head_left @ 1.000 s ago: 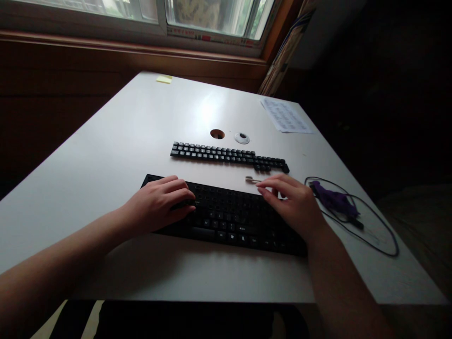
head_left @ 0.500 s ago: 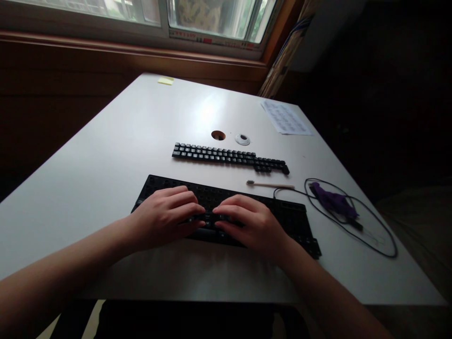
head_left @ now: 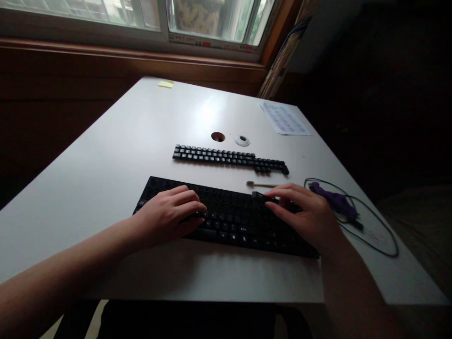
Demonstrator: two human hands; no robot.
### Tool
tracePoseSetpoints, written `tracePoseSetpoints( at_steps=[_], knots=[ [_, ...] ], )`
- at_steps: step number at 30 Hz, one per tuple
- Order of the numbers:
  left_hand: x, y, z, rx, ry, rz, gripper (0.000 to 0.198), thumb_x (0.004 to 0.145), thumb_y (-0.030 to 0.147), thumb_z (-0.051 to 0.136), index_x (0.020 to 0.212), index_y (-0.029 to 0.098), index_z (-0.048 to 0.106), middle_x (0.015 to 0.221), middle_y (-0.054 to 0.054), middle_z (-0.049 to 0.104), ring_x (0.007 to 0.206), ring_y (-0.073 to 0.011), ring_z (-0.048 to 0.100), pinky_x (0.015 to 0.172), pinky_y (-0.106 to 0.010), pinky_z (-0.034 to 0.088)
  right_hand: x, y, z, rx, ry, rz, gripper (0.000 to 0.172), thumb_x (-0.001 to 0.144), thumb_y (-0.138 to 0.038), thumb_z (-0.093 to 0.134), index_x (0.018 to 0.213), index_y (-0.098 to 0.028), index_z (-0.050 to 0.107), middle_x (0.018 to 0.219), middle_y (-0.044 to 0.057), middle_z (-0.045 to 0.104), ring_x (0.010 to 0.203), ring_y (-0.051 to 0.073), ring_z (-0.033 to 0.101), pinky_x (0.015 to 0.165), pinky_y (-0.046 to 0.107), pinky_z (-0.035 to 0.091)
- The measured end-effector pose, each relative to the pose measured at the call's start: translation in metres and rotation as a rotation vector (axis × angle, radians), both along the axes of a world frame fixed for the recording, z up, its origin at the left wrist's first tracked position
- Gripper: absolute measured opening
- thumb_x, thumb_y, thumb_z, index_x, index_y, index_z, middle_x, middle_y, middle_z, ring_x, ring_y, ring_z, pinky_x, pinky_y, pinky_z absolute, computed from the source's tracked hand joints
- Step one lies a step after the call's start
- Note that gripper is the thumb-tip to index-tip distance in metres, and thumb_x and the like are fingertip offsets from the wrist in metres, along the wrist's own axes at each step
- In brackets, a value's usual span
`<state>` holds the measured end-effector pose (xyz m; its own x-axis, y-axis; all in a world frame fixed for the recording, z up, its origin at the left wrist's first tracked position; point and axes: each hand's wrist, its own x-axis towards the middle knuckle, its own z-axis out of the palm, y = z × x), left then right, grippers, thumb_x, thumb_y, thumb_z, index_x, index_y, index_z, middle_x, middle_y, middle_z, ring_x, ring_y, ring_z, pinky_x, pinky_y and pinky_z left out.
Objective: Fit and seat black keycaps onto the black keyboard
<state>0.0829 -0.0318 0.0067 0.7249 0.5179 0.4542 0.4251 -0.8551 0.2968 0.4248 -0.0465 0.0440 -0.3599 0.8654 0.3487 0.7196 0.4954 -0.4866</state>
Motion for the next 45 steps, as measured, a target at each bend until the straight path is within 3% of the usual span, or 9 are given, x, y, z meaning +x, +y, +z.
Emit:
tracePoseSetpoints(
  at_steps=[4, 15, 24, 36, 45],
  knots=[
    [0.001, 0.000, -0.002, -0.009, 0.017, -0.013, 0.013, 0.097, 0.023, 0.059, 0.105, 0.018, 0.066, 0.097, -0.007, 0.067, 0.085, -0.0187, 0.059, 0.077, -0.032, 0.051, 0.016, -0.009, -0.013, -0.023, -0.021, -0.001, 0.013, 0.089, -0.026, 0.069, 0.102, -0.025, 0.072, 0.104, 0.005, 0.070, 0.094, 0.020, 0.068, 0.079, 0.031, 0.056],
    [0.001, 0.002, -0.002, -0.037, 0.044, -0.044, 0.014, 0.097, 0.021, 0.058, 0.106, 0.017, 0.067, 0.098, -0.007, 0.066, 0.087, -0.0194, 0.057, 0.080, -0.034, 0.051, 0.004, -0.015, -0.031, -0.114, 0.004, 0.085, 0.016, 0.091, -0.026, 0.067, 0.107, -0.026, 0.072, 0.106, 0.005, 0.070, 0.097, 0.019, 0.068, 0.087, 0.034, 0.057],
    [0.000, 0.002, -0.002, -0.053, 0.055, -0.042, 0.015, 0.098, 0.022, 0.056, 0.105, 0.018, 0.068, 0.097, -0.007, 0.066, 0.087, -0.0192, 0.056, 0.079, -0.033, 0.050, 0.004, -0.017, -0.031, -0.216, -0.007, 0.140, 0.017, 0.094, -0.028, 0.064, 0.108, -0.026, 0.073, 0.105, 0.006, 0.072, 0.093, 0.019, 0.069, 0.083, 0.033, 0.059],
    [0.001, 0.002, 0.000, -0.047, 0.049, -0.049, 0.016, 0.099, 0.022, 0.055, 0.105, 0.018, 0.069, 0.097, -0.007, 0.066, 0.087, -0.0192, 0.056, 0.077, -0.032, 0.051, 0.003, -0.017, -0.026, -0.331, 0.006, 0.062, 0.014, 0.093, -0.033, 0.065, 0.102, -0.028, 0.075, 0.104, 0.003, 0.073, 0.095, 0.020, 0.069, 0.082, 0.031, 0.057],
    [0.001, 0.001, 0.001, -0.038, 0.045, -0.042, 0.016, 0.098, 0.022, 0.055, 0.103, 0.018, 0.069, 0.096, -0.007, 0.066, 0.087, -0.0191, 0.057, 0.078, -0.032, 0.052, 0.003, -0.019, -0.031, -0.275, 0.001, 0.119, 0.017, 0.093, -0.031, 0.064, 0.106, -0.026, 0.075, 0.105, 0.006, 0.071, 0.091, 0.019, 0.069, 0.073, 0.030, 0.058]
  ],
)
